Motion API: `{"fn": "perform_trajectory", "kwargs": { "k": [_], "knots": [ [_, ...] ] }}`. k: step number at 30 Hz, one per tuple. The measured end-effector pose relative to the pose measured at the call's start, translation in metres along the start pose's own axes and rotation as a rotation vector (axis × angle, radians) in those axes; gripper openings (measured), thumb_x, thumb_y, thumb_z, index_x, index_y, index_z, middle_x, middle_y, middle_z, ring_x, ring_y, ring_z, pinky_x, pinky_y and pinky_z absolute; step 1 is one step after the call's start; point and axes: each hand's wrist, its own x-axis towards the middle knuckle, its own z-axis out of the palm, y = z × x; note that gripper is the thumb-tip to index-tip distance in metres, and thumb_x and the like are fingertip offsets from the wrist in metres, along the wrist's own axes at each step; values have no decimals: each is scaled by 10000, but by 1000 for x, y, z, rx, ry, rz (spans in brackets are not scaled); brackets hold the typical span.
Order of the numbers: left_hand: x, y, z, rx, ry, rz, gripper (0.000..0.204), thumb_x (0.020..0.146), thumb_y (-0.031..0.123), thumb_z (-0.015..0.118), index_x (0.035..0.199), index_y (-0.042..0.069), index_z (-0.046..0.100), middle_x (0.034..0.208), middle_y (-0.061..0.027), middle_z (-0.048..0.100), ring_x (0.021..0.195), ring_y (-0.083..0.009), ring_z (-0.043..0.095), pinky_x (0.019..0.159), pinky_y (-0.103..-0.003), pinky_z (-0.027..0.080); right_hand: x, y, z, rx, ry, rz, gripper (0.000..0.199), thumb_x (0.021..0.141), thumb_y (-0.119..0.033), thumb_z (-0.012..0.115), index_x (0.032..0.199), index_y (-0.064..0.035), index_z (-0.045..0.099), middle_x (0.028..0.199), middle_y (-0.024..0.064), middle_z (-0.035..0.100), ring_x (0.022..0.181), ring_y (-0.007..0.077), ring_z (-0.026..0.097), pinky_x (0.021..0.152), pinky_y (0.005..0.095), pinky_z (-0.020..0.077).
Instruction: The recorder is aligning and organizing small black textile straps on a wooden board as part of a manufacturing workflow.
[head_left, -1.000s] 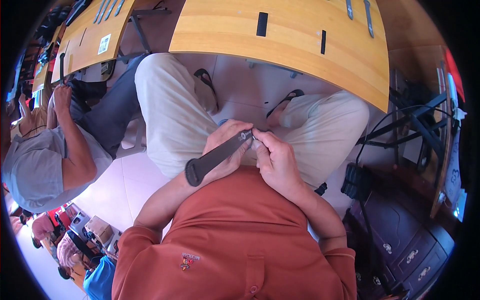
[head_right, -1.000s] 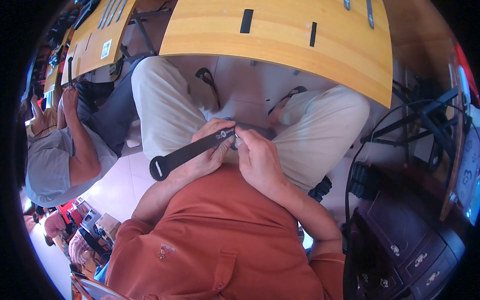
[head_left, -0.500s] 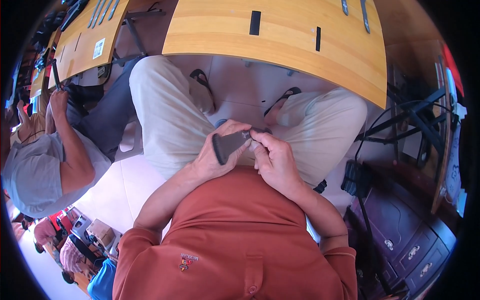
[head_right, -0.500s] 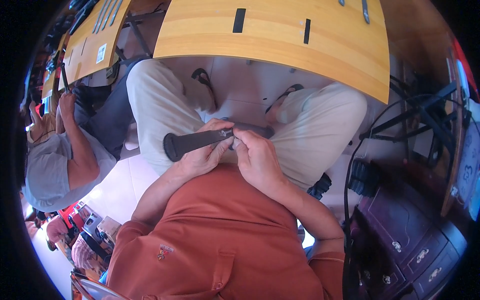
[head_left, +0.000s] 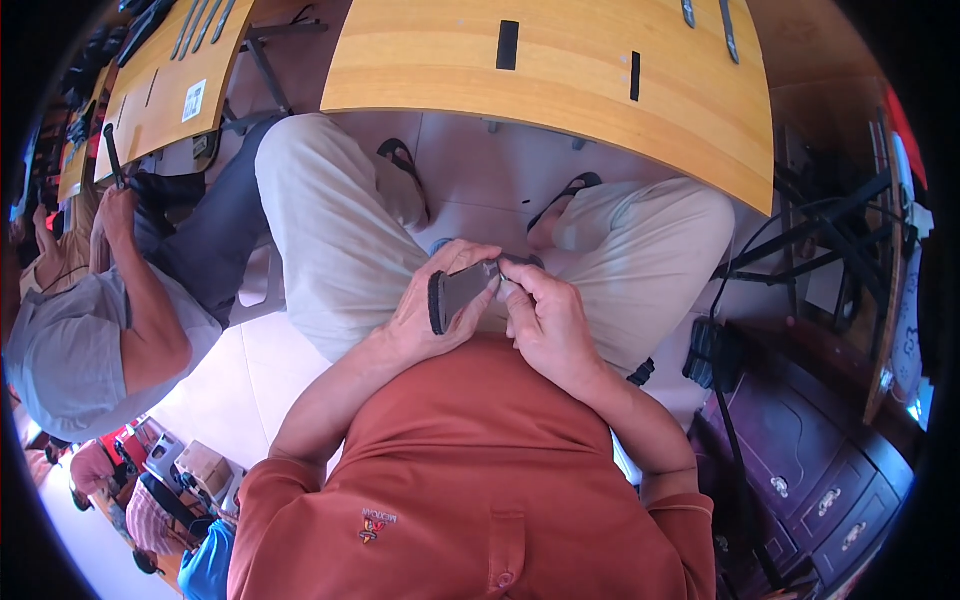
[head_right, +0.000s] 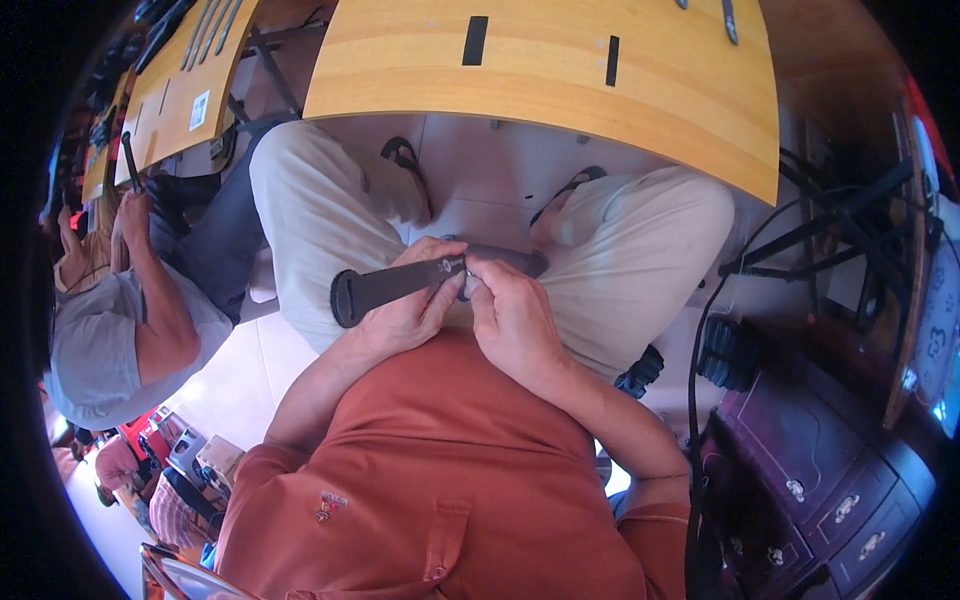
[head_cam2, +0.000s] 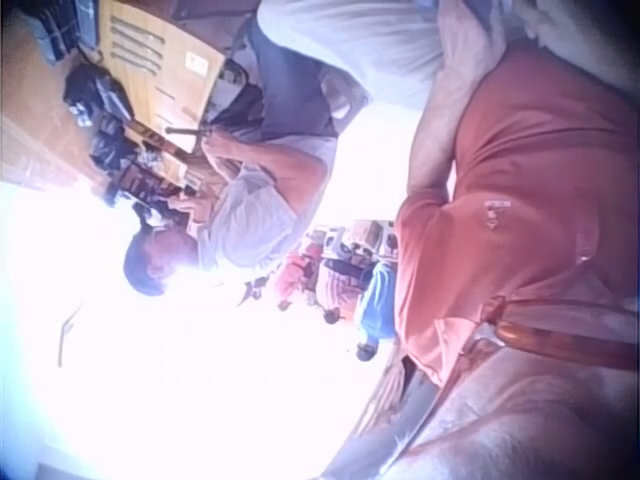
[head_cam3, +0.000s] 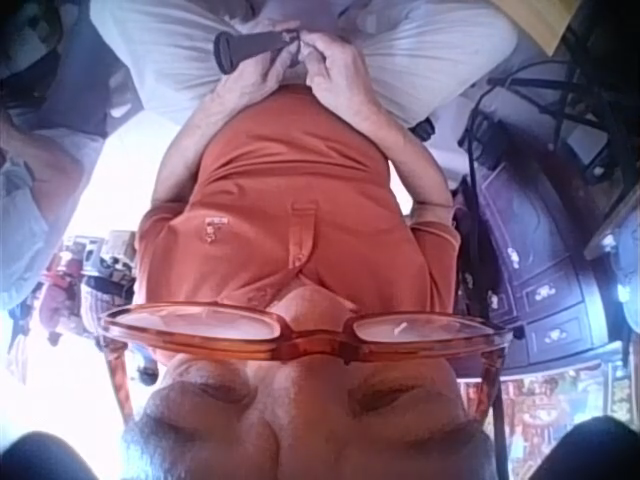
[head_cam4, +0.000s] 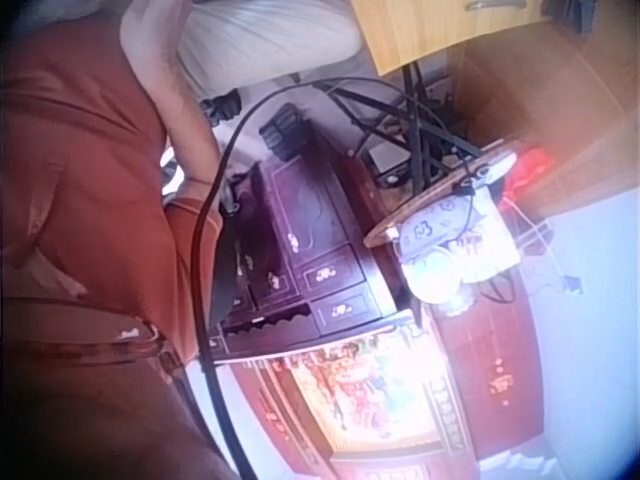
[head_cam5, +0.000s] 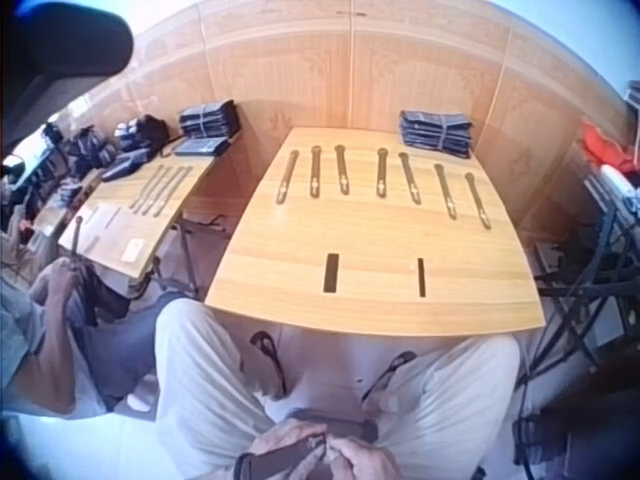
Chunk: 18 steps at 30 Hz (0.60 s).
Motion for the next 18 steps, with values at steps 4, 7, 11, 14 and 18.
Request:
{"fn": "perform_trajectory", "kwargs": {
  "k": [4,7,11,14,18],
  "knots": [
    [1,0,0,-17,17,27,340,960,26,674,1280,-51,586,1103,-195,635,984,-351,660,842,-392,544,-1,-2,-1,26,-1,24,308,1044,-46,528,1301,93,627,772,98,669,564,118,638,492,282,527],
    [2,2,-1,-14,13,19,341,950,23,685,1270,-52,594,1090,-194,640,970,-350,664,834,-389,545,-1,-1,-1,40,-11,40,309,1045,-49,530,1300,96,626,778,94,674,571,116,638,493,277,531],
    [1,-2,2,8,56,53,427,817,6,746,1216,-39,601,1063,-202,652,957,-396,664,819,-446,563,-1,1,0,46,-18,41,286,1044,-42,532,1276,89,637,819,91,689,575,105,634,491,273,528],
    [1,-6,3,44,72,87,439,773,7,754,1183,-26,599,1037,-191,651,935,-396,663,786,-449,562,-2,2,1,27,-5,-8,266,1032,-21,541,1253,82,647,863,115,701,603,137,651,534,296,530],
    [3,-2,4,44,102,78,431,745,-6,748,1148,-24,598,1004,-183,653,892,-394,664,746,-452,558,1,4,0,-166,88,-249,279,974,43,549,1229,73,657,936,195,694,743,309,699,681,380,540]
  ]
}}
